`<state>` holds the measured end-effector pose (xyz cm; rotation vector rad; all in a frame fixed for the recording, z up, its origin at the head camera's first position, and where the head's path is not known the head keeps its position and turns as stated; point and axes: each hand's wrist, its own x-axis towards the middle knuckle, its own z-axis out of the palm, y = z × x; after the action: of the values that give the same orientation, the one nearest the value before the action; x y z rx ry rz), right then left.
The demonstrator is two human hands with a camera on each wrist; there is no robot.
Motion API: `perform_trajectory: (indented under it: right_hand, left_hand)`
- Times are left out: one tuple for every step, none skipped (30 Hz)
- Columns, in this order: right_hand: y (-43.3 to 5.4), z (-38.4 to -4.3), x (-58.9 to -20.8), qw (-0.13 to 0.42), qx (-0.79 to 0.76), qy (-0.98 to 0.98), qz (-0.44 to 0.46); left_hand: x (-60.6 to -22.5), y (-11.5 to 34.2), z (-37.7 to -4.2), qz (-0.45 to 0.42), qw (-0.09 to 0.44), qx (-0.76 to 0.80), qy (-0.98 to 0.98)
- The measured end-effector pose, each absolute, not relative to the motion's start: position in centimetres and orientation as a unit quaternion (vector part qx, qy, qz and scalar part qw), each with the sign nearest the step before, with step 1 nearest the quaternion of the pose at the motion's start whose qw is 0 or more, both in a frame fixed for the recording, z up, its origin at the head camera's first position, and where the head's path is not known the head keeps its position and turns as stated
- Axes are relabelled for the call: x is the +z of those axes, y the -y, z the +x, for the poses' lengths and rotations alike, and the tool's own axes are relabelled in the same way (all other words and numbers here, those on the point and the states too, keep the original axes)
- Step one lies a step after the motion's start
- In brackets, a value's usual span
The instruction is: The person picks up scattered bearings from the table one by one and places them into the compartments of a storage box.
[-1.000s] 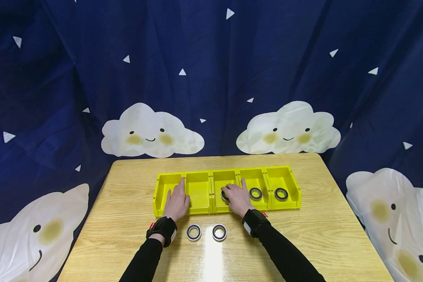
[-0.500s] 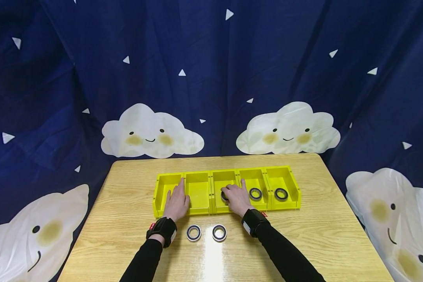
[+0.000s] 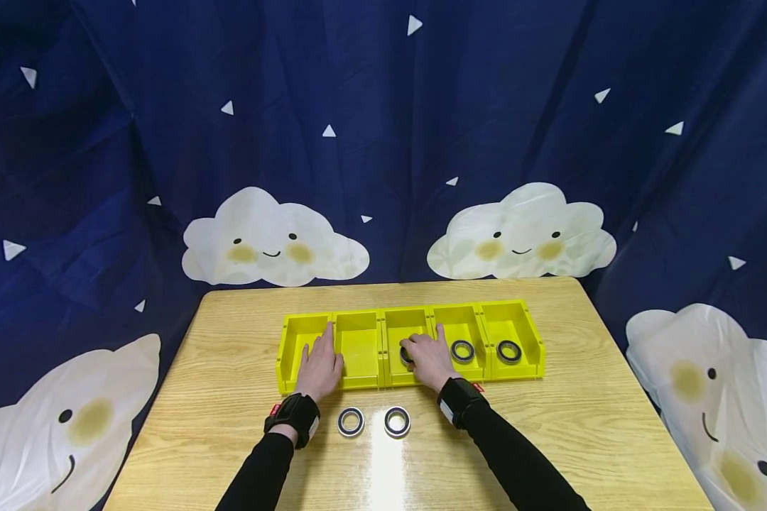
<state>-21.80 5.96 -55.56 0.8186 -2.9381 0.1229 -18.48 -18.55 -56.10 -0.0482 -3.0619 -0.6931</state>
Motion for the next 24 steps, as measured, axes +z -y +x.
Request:
perform_trajectory:
  right_hand:
    - [-6.0,-21.8,-55.5,0.043,0.041,0.962,0.267]
    - [-6.0,-21.8,-55.4,0.042,0.043,0.962,0.267]
    - [-6.0,-21.8,-55.3,0.041,0.046,0.962,0.267]
    - [-6.0,-21.8,-55.3,0.041,0.049,0.962,0.267]
    - [-6.0,-21.8,-55.2,0.042,0.053,0.961,0.268]
    - [-6.0,-21.8,-55.2,0.043,0.057,0.961,0.268]
    - [-6.0,-21.7,-55.2,0.045,0.060,0.960,0.270]
    - [-6.1,-21.7,-55.3,0.048,0.064,0.959,0.272]
    - [-6.2,-21.7,-55.3,0.051,0.073,0.958,0.273]
    - [-6.2,-21.8,-55.4,0.055,0.082,0.956,0.276]
    - [-6.3,-21.8,-55.5,0.059,0.094,0.954,0.277]
    - [-6.4,-21.8,-55.5,0.065,0.109,0.952,0.277]
    - [-6.5,-21.9,-55.6,0.074,0.122,0.950,0.277]
    - [-6.7,-22.0,-55.7,0.087,0.135,0.948,0.274]
    - [-6.8,-22.1,-55.7,0.099,0.150,0.946,0.269]
    - [-6.9,-22.3,-55.8,0.114,0.157,0.945,0.263]
    - [-7.1,-22.4,-55.9,0.127,0.163,0.944,0.256]
    - [-7.2,-22.6,-56.0,0.139,0.164,0.944,0.249]
    - [-7.3,-22.8,-56.1,0.150,0.164,0.945,0.241]
    - [-7.4,-23.0,-56.2,0.154,0.164,0.946,0.234]
    - [-7.4,-23.1,-56.3,0.153,0.162,0.948,0.227]
    - [-7.4,-23.2,-56.4,0.150,0.156,0.951,0.220]
    - [-7.4,-23.3,-56.6,0.143,0.153,0.954,0.215]
    - [-7.4,-23.4,-56.7,0.135,0.148,0.957,0.209]
  left_hand:
    - [-56.1,18.5,-18.5,-0.015,0.000,-0.221,0.975]
    - [-56.0,18.5,-18.5,-0.013,-0.002,-0.221,0.975]
    - [-55.9,18.5,-18.4,-0.014,0.000,-0.222,0.975]
    - [-55.9,18.5,-18.4,-0.013,0.000,-0.222,0.975]
    - [-55.9,18.5,-18.4,-0.011,-0.002,-0.221,0.975]
    - [-55.8,18.4,-18.4,-0.011,-0.002,-0.221,0.975]
    - [-55.8,18.4,-18.4,-0.011,-0.001,-0.220,0.975]
    - [-55.8,18.4,-18.4,-0.011,-0.002,-0.220,0.975]
    - [-55.8,18.4,-18.4,-0.012,-0.003,-0.220,0.976]
    - [-55.9,18.4,-18.4,-0.010,-0.006,-0.219,0.976]
    - [-55.9,18.4,-18.4,-0.010,-0.006,-0.220,0.975]
    - [-55.9,18.4,-18.3,-0.010,-0.007,-0.221,0.975]
    - [-55.9,18.4,-18.3,-0.010,-0.007,-0.221,0.975]
    - [-55.9,18.4,-18.3,-0.009,-0.008,-0.221,0.975]
    - [-55.9,18.4,-18.3,-0.011,-0.006,-0.222,0.975]
    - [-55.9,18.4,-18.2,-0.011,-0.006,-0.223,0.975]
    - [-55.9,18.4,-18.2,-0.012,-0.006,-0.224,0.975]
    - [-55.9,18.3,-18.2,-0.012,-0.007,-0.223,0.975]
    - [-55.8,18.3,-18.2,-0.013,-0.006,-0.223,0.975]
    - [-55.8,18.3,-18.2,-0.013,-0.005,-0.223,0.975]
    - [-55.8,18.4,-18.2,-0.013,-0.005,-0.223,0.975]
    - [-55.8,18.4,-18.3,-0.011,-0.006,-0.222,0.975]
    - [-55.8,18.4,-18.3,-0.011,-0.005,-0.221,0.975]
    - [-55.8,18.4,-18.3,-0.013,-0.002,-0.221,0.975]
